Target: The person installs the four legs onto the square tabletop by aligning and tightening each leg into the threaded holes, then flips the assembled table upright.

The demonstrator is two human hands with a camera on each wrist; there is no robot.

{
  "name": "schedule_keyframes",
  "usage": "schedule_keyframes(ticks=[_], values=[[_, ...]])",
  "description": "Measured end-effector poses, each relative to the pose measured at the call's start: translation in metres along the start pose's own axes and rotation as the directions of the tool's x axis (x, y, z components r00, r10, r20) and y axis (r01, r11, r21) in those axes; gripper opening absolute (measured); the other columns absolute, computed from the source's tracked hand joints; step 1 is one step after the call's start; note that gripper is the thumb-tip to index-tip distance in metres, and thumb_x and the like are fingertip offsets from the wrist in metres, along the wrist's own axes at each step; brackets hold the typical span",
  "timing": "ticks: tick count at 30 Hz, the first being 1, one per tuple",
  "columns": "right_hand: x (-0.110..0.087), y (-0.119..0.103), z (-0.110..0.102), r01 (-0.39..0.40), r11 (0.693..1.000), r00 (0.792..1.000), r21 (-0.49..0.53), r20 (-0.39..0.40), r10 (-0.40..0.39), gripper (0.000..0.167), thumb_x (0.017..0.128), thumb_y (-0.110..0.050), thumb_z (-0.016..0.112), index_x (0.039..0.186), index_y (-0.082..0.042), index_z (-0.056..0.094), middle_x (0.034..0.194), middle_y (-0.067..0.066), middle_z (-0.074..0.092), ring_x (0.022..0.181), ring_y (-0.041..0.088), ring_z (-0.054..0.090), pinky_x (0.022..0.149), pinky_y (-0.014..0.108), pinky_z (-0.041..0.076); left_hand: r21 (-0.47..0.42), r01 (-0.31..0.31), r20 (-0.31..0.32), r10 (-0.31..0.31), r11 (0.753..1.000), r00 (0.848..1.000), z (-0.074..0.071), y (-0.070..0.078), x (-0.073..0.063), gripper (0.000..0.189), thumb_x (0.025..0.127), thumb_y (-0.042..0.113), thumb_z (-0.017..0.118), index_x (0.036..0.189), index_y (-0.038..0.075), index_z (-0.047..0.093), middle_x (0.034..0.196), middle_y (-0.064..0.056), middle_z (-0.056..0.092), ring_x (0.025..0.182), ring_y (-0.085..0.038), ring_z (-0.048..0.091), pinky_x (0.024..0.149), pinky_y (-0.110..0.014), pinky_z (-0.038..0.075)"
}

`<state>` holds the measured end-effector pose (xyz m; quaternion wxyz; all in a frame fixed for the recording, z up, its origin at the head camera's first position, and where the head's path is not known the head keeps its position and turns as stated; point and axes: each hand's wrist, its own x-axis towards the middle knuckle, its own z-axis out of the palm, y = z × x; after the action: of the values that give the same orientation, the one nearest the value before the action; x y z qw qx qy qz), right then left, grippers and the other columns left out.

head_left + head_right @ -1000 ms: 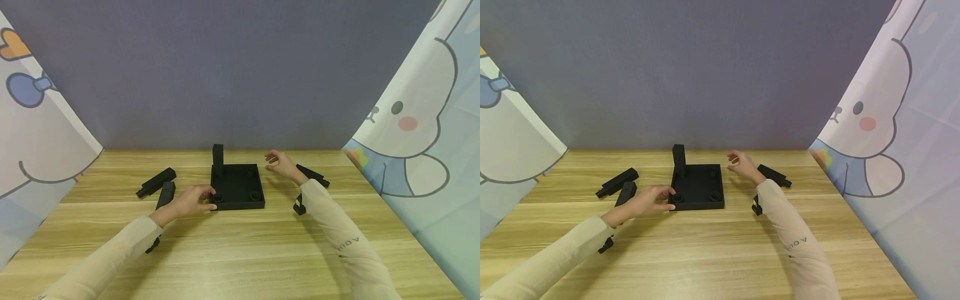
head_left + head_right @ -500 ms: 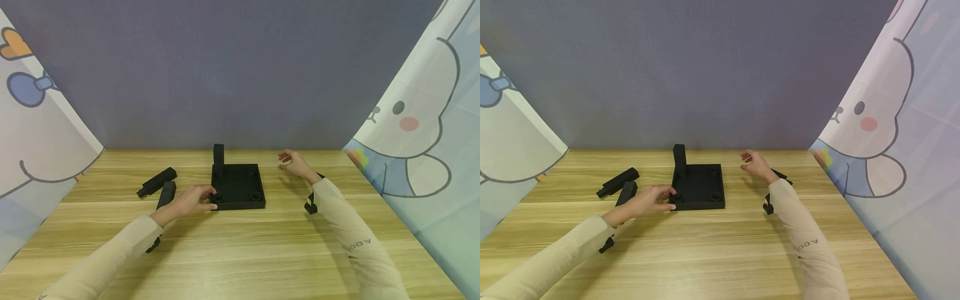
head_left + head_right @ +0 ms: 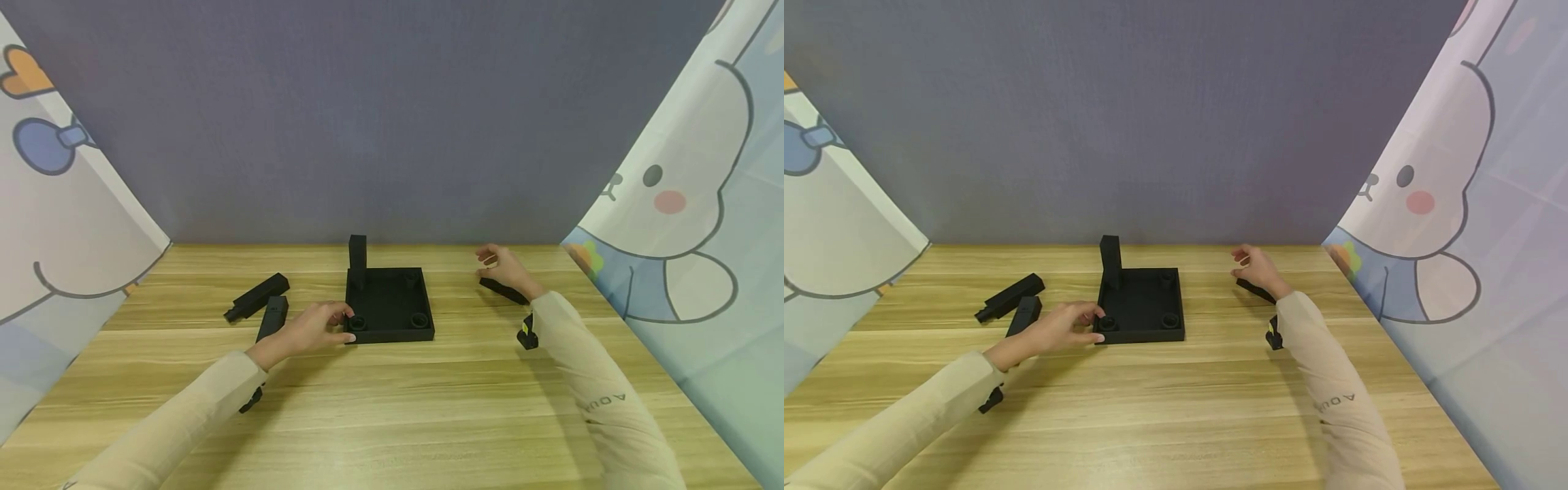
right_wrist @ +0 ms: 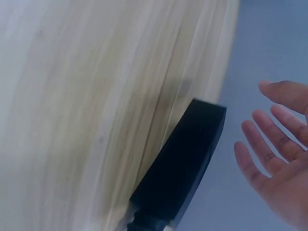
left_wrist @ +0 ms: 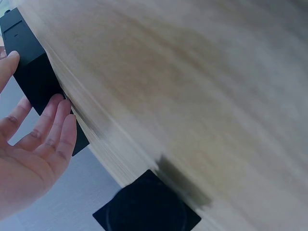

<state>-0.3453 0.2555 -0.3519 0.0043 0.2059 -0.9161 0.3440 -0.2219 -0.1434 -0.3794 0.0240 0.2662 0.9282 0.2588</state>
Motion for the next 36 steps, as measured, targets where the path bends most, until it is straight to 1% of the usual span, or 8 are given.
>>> schedule_keyframes(ticks=[8,16,19,27,33,36], values=[[-0.007,0.013,-0.008,-0.02,1.0,1.0,-0.02,-0.002,0.02,0.04,0.081,0.003,0.062,0.117,0.013,0.048,0.113,0.034,0.051,0.102,0.046,0.052,0.088,0.052,0.045,0.001,-0.007,-0.002,0.007,1.0,1.0,0.0,0.001,0.0,0.039,0.08,0.036,0.069,0.109,0.013,0.06,0.107,-0.005,0.063,0.092,-0.02,0.061,0.078,-0.035,0.051],[-0.012,0.024,-0.01,-0.013,0.998,1.0,-0.054,-0.011,0.012,0.039,0.079,0.004,0.064,0.113,0.015,0.049,0.11,0.035,0.052,0.099,0.047,0.053,0.087,0.052,0.045,0.005,-0.028,-0.008,0.028,1.0,1.0,0.0,-0.001,0.0,0.038,0.08,0.036,0.069,0.109,0.013,0.06,0.106,-0.005,0.063,0.092,-0.02,0.062,0.077,-0.035,0.052],[-0.014,0.026,-0.01,-0.023,0.998,1.0,-0.062,-0.012,0.022,0.04,0.079,0.004,0.065,0.114,0.015,0.049,0.109,0.035,0.053,0.098,0.047,0.054,0.086,0.052,0.045,0.006,-0.033,-0.01,0.033,0.999,0.999,0.0,-0.001,0.0,0.038,0.08,0.036,0.069,0.109,0.012,0.06,0.106,-0.006,0.063,0.092,-0.02,0.062,0.077,-0.035,0.052],[-0.019,0.03,-0.01,-0.083,0.99,0.996,-0.113,0.022,0.086,0.042,0.081,-0.002,0.065,0.118,0.011,0.049,0.112,0.031,0.053,0.101,0.045,0.054,0.086,0.051,0.046,0.002,-0.015,-0.005,0.015,1.0,1.0,0.0,0.0,0.0,0.039,0.08,0.037,0.069,0.11,0.013,0.06,0.108,-0.006,0.063,0.093,-0.02,0.061,0.078,-0.036,0.051],[-0.021,0.032,-0.007,-0.072,0.993,0.997,-0.098,0.022,0.075,0.041,0.081,-0.003,0.064,0.117,0.011,0.049,0.112,0.031,0.053,0.099,0.045,0.054,0.083,0.05,0.047,-0.001,-0.015,-0.006,0.015,1.0,1.0,0.0,-0.001,-0.001,0.039,0.08,0.037,0.069,0.11,0.013,0.06,0.108,-0.006,0.063,0.093,-0.02,0.061,0.078,-0.036,0.051],[-0.023,0.032,-0.006,-0.08,0.992,0.996,-0.094,0.023,0.082,0.042,0.081,-0.003,0.064,0.118,0.011,0.048,0.112,0.031,0.052,0.099,0.045,0.054,0.083,0.05,0.047,-0.007,-0.012,-0.007,0.012,1.0,1.0,0.0,0.0,0.0,0.04,0.08,0.037,0.069,0.11,0.013,0.06,0.107,-0.006,0.063,0.093,-0.02,0.061,0.078,-0.036,0.051]])
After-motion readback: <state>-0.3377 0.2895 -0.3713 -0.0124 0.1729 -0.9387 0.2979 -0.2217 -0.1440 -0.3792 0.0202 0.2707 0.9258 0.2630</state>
